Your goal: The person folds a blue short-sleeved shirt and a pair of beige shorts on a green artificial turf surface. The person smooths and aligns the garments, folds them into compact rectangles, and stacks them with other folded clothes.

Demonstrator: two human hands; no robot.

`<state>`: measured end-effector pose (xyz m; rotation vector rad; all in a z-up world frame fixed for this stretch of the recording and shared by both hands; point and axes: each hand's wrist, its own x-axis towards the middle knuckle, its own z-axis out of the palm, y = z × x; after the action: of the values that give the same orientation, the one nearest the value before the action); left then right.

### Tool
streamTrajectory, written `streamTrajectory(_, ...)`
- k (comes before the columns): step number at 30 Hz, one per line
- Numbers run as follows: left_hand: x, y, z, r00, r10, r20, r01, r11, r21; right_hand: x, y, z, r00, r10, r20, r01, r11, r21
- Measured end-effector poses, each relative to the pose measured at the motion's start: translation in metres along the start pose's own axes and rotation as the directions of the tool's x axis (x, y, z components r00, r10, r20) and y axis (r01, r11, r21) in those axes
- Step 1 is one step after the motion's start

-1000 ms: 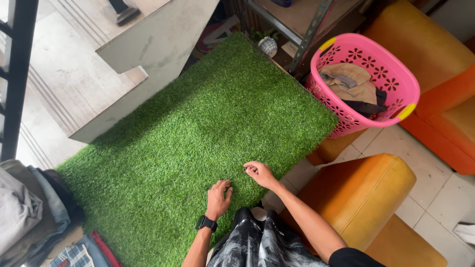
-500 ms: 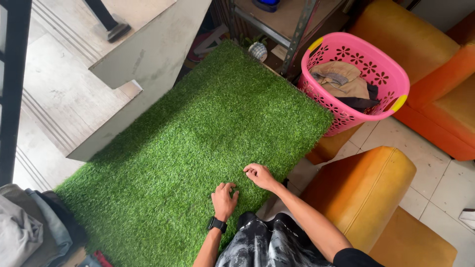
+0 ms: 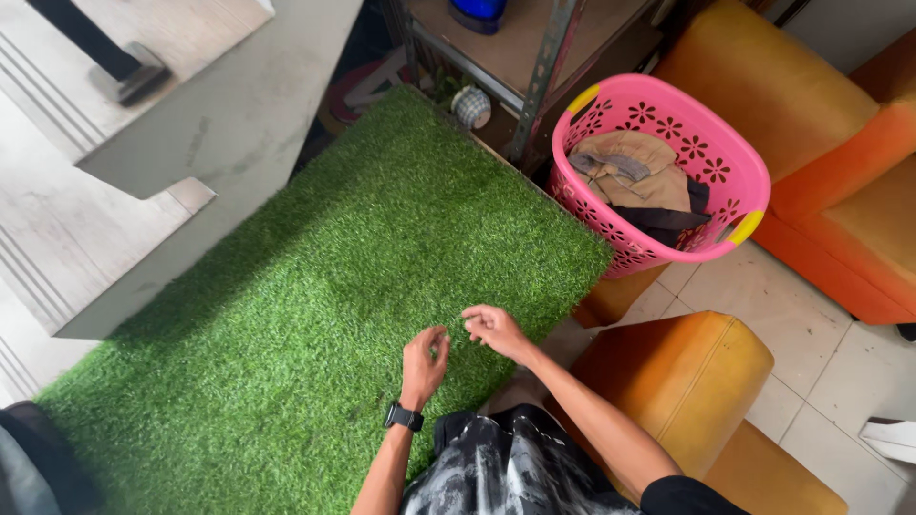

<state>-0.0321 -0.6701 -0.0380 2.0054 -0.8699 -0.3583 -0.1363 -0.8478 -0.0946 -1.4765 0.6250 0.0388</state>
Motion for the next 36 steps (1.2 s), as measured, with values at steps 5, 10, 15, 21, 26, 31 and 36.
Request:
streamTrajectory(5,0.032,0.022,0.026,0.996,-0.02,0.085,0.023,0.999,-0.029,0.009,-0.006,-0.047,0.999,-0.031,-0.04,0.036,0.993,0.113)
streamTrajectory(10,0.064,0.034,0.051,0.994,-0.011,0.112,0.013,1.0,-0.012,0.025,-0.002,-0.089,0.994,-0.093,-0.065,0.102,0.983,0.154)
streamTrajectory(15,0.102,0.045,0.079,0.991,-0.025,0.128,0.025,1.0,0.004,0.041,-0.005,-0.139,0.988,-0.101,-0.118,0.12,0.979,0.167)
streamTrajectory(21,0.147,0.058,0.12,0.992,-0.005,0.124,0.005,1.0,0.0,0.061,-0.013,-0.198,0.978,-0.146,-0.146,0.168,0.974,0.151)
streamTrajectory(26,0.18,0.069,0.152,0.995,-0.017,0.094,0.018,1.0,-0.01,0.079,-0.014,-0.248,0.957,-0.213,-0.195,0.242,0.961,0.137)
streamTrajectory(31,0.204,0.08,0.181,0.997,-0.025,0.073,0.028,0.999,-0.038,0.106,-0.008,-0.304,0.898,-0.286,-0.334,0.337,0.936,0.105)
streamTrajectory(36,0.216,0.084,0.209,0.994,-0.046,0.1,0.053,0.996,-0.067,0.149,0.023,-0.37,0.825,-0.312,-0.471,0.324,0.944,-0.058)
